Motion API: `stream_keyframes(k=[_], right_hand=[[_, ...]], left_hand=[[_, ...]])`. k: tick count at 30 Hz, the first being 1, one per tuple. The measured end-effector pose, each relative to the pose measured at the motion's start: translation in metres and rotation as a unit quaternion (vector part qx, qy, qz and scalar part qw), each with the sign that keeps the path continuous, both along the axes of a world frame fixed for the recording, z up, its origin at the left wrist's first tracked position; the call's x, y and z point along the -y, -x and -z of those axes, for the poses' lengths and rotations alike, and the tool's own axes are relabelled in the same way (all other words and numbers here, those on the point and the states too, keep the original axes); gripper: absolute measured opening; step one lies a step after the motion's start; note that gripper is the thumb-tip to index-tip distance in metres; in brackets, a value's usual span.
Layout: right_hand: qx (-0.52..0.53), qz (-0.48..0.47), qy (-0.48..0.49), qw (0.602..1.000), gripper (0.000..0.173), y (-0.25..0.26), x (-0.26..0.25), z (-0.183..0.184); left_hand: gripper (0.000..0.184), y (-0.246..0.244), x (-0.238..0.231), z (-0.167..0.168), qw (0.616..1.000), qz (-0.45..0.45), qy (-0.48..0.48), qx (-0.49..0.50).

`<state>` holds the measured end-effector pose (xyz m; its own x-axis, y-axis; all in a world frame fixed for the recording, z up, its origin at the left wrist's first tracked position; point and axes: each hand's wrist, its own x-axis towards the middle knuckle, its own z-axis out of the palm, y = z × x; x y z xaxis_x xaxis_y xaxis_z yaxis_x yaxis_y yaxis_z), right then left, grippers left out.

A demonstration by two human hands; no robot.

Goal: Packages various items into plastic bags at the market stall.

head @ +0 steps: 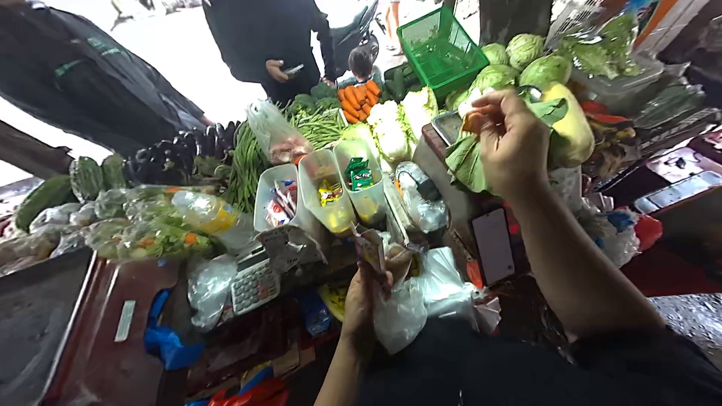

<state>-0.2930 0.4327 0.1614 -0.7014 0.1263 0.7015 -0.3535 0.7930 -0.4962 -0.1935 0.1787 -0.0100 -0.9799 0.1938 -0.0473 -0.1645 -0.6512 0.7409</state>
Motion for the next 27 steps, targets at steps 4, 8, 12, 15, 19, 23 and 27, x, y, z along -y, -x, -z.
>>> stream_keyframes(k=[4, 8, 12, 15, 19, 23, 27], right_hand=[[0.074, 0.073, -0.141, 0.984, 0.020, 0.029, -0.033, -0.015], [0.087, 0.096, -0.261, 0.957, 0.023, 0.030, -0.049, 0.014], [-0.032, 0.096, -0.193, 0.976, 0.032, -0.033, -0.064, 0.009], [-0.099, 0.127, -0.141, 0.977, 0.028, -0.086, -0.080, 0.035], [0.043, 0.085, -0.141, 0.985, 0.027, -0.133, -0.095, 0.126], [0.061, 0.069, -0.110, 0.990, 0.026, -0.161, -0.097, 0.209], [0.031, 0.064, -0.087, 0.994, 0.026, -0.172, -0.096, 0.235]], left_hand=[[0.044, 0.001, -0.003, -0.001, 1.000, 0.021, -0.004, -0.017], [0.040, 0.000, -0.007, -0.003, 0.999, 0.035, 0.004, -0.010], [0.040, 0.000, -0.009, -0.006, 0.998, 0.031, 0.059, 0.005], [0.045, 0.002, -0.005, -0.002, 0.996, 0.036, 0.083, -0.003], [0.048, 0.006, 0.000, 0.000, 0.996, 0.048, 0.076, -0.006], [0.052, 0.012, -0.001, -0.002, 0.996, 0.057, 0.059, 0.018], [0.049, 0.016, -0.005, 0.000, 0.997, 0.073, 0.024, 0.013]])
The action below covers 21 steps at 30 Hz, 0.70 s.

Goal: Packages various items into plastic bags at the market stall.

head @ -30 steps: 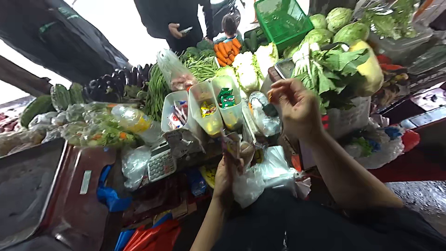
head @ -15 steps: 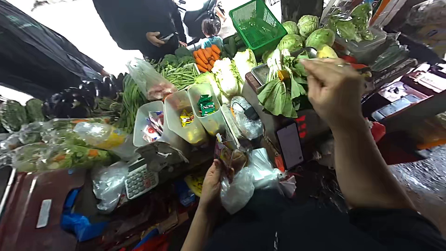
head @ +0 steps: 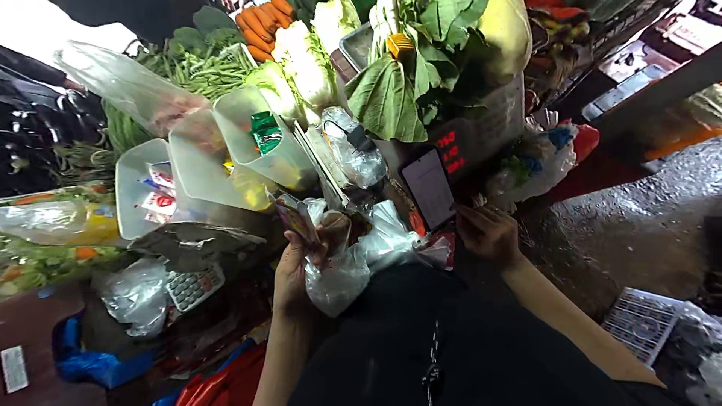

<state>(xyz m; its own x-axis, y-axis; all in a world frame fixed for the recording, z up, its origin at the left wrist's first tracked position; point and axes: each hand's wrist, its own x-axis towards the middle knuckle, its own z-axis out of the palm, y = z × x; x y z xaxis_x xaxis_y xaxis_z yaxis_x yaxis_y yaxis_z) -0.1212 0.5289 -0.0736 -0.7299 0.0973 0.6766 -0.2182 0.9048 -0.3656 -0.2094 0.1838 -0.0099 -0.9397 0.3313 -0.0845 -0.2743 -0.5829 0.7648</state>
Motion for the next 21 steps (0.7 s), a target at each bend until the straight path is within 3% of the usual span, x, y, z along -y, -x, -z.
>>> stream_keyframes(k=[6, 14, 18, 21], right_hand=[[0.004, -0.024, 0.002, 1.000, 0.027, 0.004, -0.004, 0.009], [0.030, -0.066, -0.007, 0.997, 0.031, 0.013, 0.017, -0.009], [0.024, -0.148, 0.122, 0.981, 0.034, 0.016, 0.040, -0.038], [0.134, -0.295, 0.224, 0.919, 0.064, 0.025, 0.075, -0.075]], left_hand=[[0.049, -0.005, -0.008, -0.002, 1.000, 0.009, -0.015, 0.023], [0.041, -0.011, -0.005, 0.007, 0.999, 0.019, -0.037, 0.020], [0.039, -0.015, -0.003, 0.008, 0.999, 0.031, -0.019, -0.006], [0.035, -0.021, -0.007, 0.008, 0.998, 0.035, 0.037, -0.032]])
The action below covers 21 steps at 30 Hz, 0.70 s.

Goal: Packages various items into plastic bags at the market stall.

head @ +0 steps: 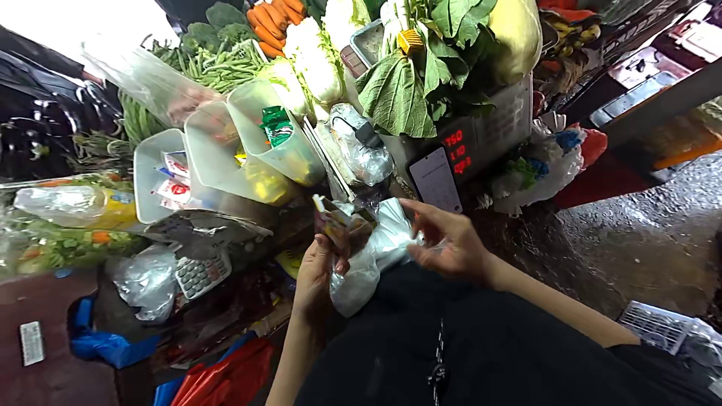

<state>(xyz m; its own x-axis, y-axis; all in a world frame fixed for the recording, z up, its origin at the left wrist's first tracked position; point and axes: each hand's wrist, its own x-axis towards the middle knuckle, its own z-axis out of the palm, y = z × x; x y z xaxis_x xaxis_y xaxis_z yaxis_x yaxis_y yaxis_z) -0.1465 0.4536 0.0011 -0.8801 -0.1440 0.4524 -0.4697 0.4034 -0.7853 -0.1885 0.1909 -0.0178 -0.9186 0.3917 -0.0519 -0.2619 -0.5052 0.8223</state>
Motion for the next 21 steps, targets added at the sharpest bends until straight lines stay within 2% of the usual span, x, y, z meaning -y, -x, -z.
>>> stream_keyframes(k=[1, 2, 4, 6, 8, 11, 13, 16, 18, 19, 21], right_hand=[[0.029, -0.041, -0.002, 0.999, 0.077, 0.006, 0.013, -0.011], [0.038, -0.069, -0.009, 0.997, 0.082, 0.014, 0.025, -0.018], [0.019, -0.102, -0.015, 0.995, 0.060, 0.034, 0.049, -0.031], [0.007, -0.115, -0.018, 0.993, 0.044, 0.058, 0.067, -0.055], [-0.025, -0.105, -0.019, 0.994, 0.042, 0.088, 0.084, -0.085], [-0.101, -0.039, -0.045, 0.993, 0.038, 0.144, 0.120, -0.119], [-0.088, 0.003, -0.069, 0.994, 0.037, 0.185, 0.153, -0.125], [0.019, 0.031, -0.158, 0.987, 0.048, 0.226, 0.193, -0.121], [0.045, 0.050, -0.217, 0.974, 0.055, 0.226, 0.204, -0.113], [0.015, 0.047, -0.215, 0.975, 0.058, 0.215, 0.203, -0.109], [-0.052, -0.030, -0.176, 0.983, 0.052, 0.182, 0.188, -0.102]], left_hand=[[0.032, -0.004, -0.003, -0.002, 1.000, -0.007, 0.024, -0.008], [0.029, -0.007, -0.006, -0.004, 0.998, -0.023, 0.051, -0.016], [0.023, -0.013, -0.009, -0.010, 0.993, -0.059, 0.102, -0.028], [0.019, -0.013, -0.004, -0.011, 0.991, -0.076, 0.108, -0.024], [0.023, -0.011, 0.005, -0.009, 0.992, -0.069, 0.098, -0.025], [0.026, -0.015, 0.016, -0.014, 0.978, -0.094, 0.188, -0.018], [0.028, -0.018, 0.024, -0.014, 0.964, -0.108, 0.239, -0.040], [0.028, -0.023, 0.040, -0.015, 0.945, -0.099, 0.291, -0.111], [0.026, -0.027, 0.048, -0.020, 0.934, -0.088, 0.317, -0.140], [0.026, -0.029, 0.052, -0.024, 0.928, -0.084, 0.329, -0.152], [0.026, -0.032, 0.059, -0.032, 0.924, -0.081, 0.329, -0.175]])
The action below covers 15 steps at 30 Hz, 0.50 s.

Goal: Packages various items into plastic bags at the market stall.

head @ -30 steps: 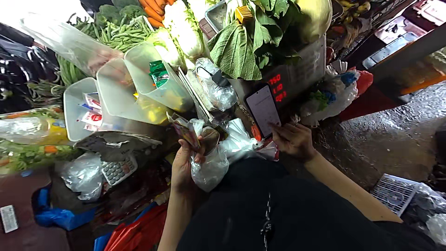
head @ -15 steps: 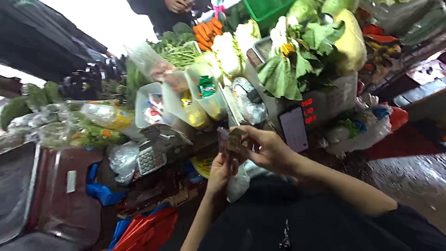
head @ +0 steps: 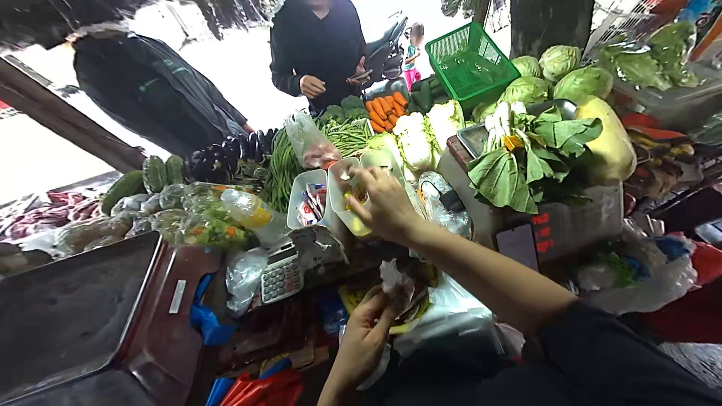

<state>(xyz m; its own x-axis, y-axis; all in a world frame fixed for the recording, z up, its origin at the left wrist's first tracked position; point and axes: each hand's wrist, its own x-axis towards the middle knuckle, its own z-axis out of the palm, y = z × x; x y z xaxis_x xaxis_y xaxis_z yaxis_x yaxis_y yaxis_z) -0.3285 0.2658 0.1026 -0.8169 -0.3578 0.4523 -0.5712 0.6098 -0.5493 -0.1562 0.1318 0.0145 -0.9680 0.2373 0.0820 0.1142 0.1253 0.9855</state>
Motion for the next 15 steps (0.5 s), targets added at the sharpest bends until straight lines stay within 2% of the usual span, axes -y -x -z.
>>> stream_keyframes(k=[1, 3, 4, 5, 7, 10, 15], right_hand=[[0.012, -0.092, 0.017, 0.996, 0.048, -0.019, -0.014, 0.003], [0.089, -0.309, 0.045, 0.946, 0.044, -0.054, -0.046, 0.014], [0.112, -0.375, 0.059, 0.918, 0.043, -0.067, -0.058, 0.021], [0.119, -0.402, 0.075, 0.905, 0.042, -0.079, -0.068, 0.028], [0.119, -0.390, 0.085, 0.909, 0.042, -0.096, -0.086, 0.032], [0.122, -0.343, 0.048, 0.930, 0.040, -0.116, -0.106, 0.028], [-0.003, -0.238, 0.109, 0.965, 0.019, -0.137, -0.121, 0.038]], left_hand=[[0.026, -0.001, 0.003, -0.004, 1.000, 0.007, -0.020, -0.010], [0.022, -0.002, 0.007, -0.011, 0.997, 0.025, -0.072, -0.021], [0.021, -0.003, 0.009, -0.016, 0.995, 0.044, -0.087, -0.026], [0.022, -0.003, 0.010, -0.021, 0.993, 0.066, -0.087, -0.031], [0.024, 0.000, 0.006, -0.029, 0.987, 0.136, -0.074, -0.044], [0.023, 0.009, -0.012, -0.030, 0.971, 0.211, -0.087, -0.070], [0.010, 0.017, -0.046, -0.039, 0.975, 0.153, -0.122, -0.104]])
